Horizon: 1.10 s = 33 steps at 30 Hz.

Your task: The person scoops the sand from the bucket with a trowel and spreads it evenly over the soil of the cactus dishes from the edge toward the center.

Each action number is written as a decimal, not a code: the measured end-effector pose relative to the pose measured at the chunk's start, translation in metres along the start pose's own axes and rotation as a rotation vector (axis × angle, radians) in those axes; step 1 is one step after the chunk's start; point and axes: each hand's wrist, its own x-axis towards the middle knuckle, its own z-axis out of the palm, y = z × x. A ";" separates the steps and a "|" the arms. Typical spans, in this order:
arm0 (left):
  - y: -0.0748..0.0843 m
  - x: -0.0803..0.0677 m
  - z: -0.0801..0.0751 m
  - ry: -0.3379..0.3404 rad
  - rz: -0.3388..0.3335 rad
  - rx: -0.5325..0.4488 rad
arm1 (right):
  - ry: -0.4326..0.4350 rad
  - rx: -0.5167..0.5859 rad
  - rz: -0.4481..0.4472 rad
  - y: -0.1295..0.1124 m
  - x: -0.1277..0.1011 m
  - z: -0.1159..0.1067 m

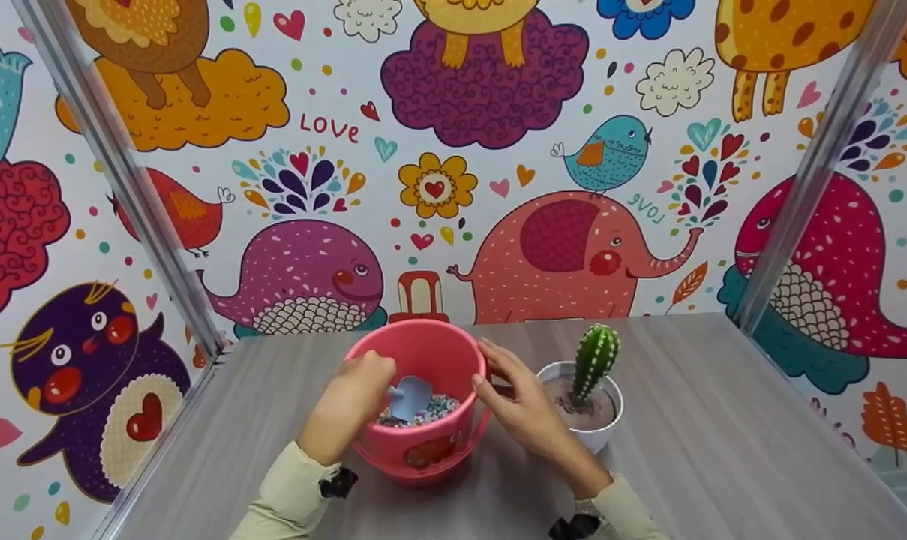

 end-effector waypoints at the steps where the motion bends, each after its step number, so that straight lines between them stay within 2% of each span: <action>1: 0.000 -0.001 0.000 0.001 0.000 0.003 | -0.005 0.001 -0.002 0.000 0.000 0.000; 4: 0.001 -0.004 0.000 -0.002 0.003 0.022 | -0.014 0.004 -0.005 0.000 0.000 0.001; 11: 0.001 -0.001 -0.003 -0.073 -0.020 0.028 | 0.000 -0.027 -0.021 -0.002 0.001 0.000; 16: 0.001 0.004 -0.005 -0.154 -0.034 0.042 | 0.005 -0.033 -0.030 -0.001 0.002 0.004; 19: 0.001 0.006 -0.008 -0.237 -0.034 0.041 | 0.006 -0.020 -0.035 -0.001 0.001 0.006; 23: -0.001 0.008 -0.011 -0.342 -0.034 -0.017 | 0.011 -0.013 -0.017 -0.002 0.000 0.007; 33: -0.004 0.018 -0.012 -0.453 0.007 -0.056 | -0.007 0.004 0.005 -0.002 0.000 0.003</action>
